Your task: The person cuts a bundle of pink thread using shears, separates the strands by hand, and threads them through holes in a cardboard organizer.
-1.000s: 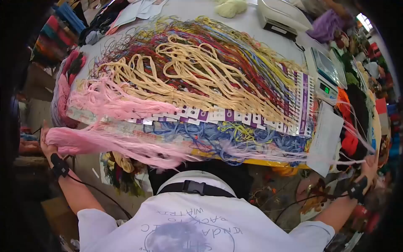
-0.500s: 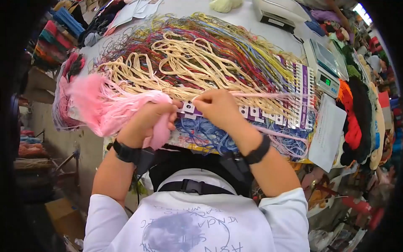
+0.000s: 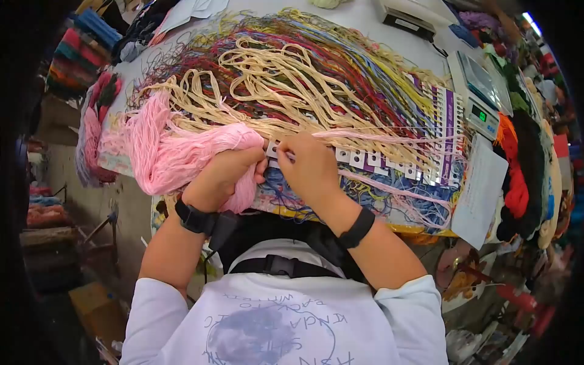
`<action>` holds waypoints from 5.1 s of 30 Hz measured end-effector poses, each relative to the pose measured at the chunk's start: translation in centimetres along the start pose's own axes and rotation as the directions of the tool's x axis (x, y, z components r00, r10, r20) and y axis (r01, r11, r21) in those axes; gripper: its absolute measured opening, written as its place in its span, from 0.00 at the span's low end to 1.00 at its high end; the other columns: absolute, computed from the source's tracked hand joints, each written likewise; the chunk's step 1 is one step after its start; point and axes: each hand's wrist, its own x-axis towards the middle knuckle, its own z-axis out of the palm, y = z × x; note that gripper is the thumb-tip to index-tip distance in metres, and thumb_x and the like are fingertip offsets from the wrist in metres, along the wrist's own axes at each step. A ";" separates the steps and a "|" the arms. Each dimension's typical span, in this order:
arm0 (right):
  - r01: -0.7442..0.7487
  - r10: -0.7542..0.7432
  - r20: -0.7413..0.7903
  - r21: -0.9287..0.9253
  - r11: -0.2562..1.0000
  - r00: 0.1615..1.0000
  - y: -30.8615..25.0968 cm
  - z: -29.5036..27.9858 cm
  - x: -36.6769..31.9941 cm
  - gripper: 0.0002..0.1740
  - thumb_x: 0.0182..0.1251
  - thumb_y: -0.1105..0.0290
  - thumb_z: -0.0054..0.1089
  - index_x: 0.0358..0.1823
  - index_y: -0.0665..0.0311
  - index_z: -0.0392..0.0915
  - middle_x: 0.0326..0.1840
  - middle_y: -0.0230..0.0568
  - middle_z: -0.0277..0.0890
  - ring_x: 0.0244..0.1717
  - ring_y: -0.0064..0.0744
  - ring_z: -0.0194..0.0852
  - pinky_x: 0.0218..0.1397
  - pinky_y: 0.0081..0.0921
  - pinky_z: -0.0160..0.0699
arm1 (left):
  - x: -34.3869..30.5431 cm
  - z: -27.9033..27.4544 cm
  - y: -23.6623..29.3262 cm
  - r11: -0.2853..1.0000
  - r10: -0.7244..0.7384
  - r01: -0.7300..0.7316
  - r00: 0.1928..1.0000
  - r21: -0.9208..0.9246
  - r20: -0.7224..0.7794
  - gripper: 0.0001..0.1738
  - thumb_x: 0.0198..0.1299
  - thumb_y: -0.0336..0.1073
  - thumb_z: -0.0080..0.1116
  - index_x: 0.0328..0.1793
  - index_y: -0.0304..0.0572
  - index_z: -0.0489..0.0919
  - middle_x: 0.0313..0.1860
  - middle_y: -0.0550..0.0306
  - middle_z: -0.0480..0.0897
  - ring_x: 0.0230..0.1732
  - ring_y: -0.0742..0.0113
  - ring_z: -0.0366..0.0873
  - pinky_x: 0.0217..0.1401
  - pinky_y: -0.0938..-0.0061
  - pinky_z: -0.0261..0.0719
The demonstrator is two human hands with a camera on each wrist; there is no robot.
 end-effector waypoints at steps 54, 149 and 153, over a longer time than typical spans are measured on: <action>0.334 -0.323 0.087 -0.310 0.890 0.942 -1.9 -2.8 1.0 0.14 0.47 0.74 0.58 0.38 0.63 0.72 0.27 0.43 0.72 0.37 0.42 0.72 0.46 0.38 0.69 | -2.1 -5.3 2.5 0.753 0.432 -0.444 0.890 -0.485 -0.144 0.21 0.58 0.28 0.52 0.58 0.31 0.70 0.56 0.47 0.77 0.45 0.65 0.79 0.50 0.73 0.79; 0.273 -0.257 -0.101 0.195 0.942 0.961 -4.3 -4.8 0.9 0.12 0.56 0.74 0.59 0.42 0.65 0.79 0.40 0.43 0.78 0.47 0.42 0.75 0.54 0.34 0.69 | -14.9 -6.1 6.1 0.641 0.736 -0.756 0.655 -0.135 -0.174 0.21 0.59 0.43 0.58 0.53 0.36 0.70 0.35 0.57 0.77 0.35 0.67 0.75 0.48 0.71 0.73; 0.186 -0.214 0.008 0.468 0.864 0.977 -6.4 -4.5 0.3 0.11 0.59 0.74 0.58 0.44 0.68 0.79 0.35 0.44 0.78 0.40 0.35 0.77 0.48 0.28 0.71 | -13.9 0.2 4.3 0.765 0.585 -0.587 0.806 -0.267 -0.096 0.37 0.55 0.55 0.59 0.60 0.33 0.66 0.45 0.47 0.79 0.44 0.58 0.78 0.52 0.68 0.74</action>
